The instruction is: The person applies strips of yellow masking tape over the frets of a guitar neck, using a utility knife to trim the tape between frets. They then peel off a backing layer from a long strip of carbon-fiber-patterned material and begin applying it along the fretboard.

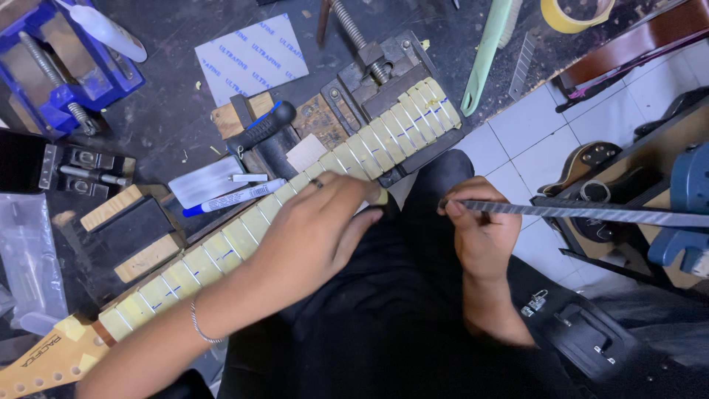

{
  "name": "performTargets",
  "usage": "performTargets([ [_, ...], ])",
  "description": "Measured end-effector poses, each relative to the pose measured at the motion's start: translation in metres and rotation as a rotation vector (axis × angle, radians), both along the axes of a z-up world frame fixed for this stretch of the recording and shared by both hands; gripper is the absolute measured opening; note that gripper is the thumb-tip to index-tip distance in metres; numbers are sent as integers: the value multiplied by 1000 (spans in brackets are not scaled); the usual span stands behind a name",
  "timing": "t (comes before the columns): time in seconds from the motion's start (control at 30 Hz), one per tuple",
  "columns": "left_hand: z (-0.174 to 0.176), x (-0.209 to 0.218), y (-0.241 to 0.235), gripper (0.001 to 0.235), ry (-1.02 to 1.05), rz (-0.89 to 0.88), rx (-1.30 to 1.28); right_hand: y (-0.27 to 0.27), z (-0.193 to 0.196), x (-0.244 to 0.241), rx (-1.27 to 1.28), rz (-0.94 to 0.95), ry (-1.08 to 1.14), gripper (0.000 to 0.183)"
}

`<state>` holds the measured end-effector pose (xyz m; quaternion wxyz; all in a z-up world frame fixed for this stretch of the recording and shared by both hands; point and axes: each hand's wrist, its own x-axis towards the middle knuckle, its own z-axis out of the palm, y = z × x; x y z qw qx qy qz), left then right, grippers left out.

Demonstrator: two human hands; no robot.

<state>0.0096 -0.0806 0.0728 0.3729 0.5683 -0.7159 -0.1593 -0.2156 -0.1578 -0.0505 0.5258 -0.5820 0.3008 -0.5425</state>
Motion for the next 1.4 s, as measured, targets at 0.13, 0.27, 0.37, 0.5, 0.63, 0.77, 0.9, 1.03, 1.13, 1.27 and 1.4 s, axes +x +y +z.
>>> performTargets([
  [0.13, -15, 6, -68, 10, -31, -165, 119, 6, 10, -4, 60, -42, 80, 6],
  [0.27, -54, 3, -133, 34, -76, -190, 88, 9, 12, -12, 67, -48, 151, 5],
  [0.37, -65, 5, -147, 25, -16, -217, -11, 9, 6, -20, 101, -89, 165, 6],
  [0.5, -75, 24, -152, 22, 33, -186, -82, 8, -8, -27, 191, -103, 112, 7],
  [0.63, -72, 55, -146, 22, 65, -79, 19, 3, -11, -23, 154, -52, 99, 5],
  [0.77, -77, 63, -140, 20, 43, 22, 83, 1, -10, -18, 156, -58, 139, 6],
  [0.9, -54, 48, -128, 60, -8, 77, 133, -1, -10, -17, 116, -37, 151, 7],
  [1.03, -46, 33, -121, 71, -124, 69, -8, 0, -13, -20, 135, -50, 176, 5],
  [1.13, -51, 25, -118, 60, 34, 62, 95, 0, -16, -23, 163, -70, 203, 7],
  [1.27, -52, 17, -109, 67, 306, 44, 211, -1, -17, -25, 154, -72, 183, 6],
  [1.4, -48, 10, -103, 70, 275, 33, 244, -2, -20, -26, 168, -82, 157, 6],
])
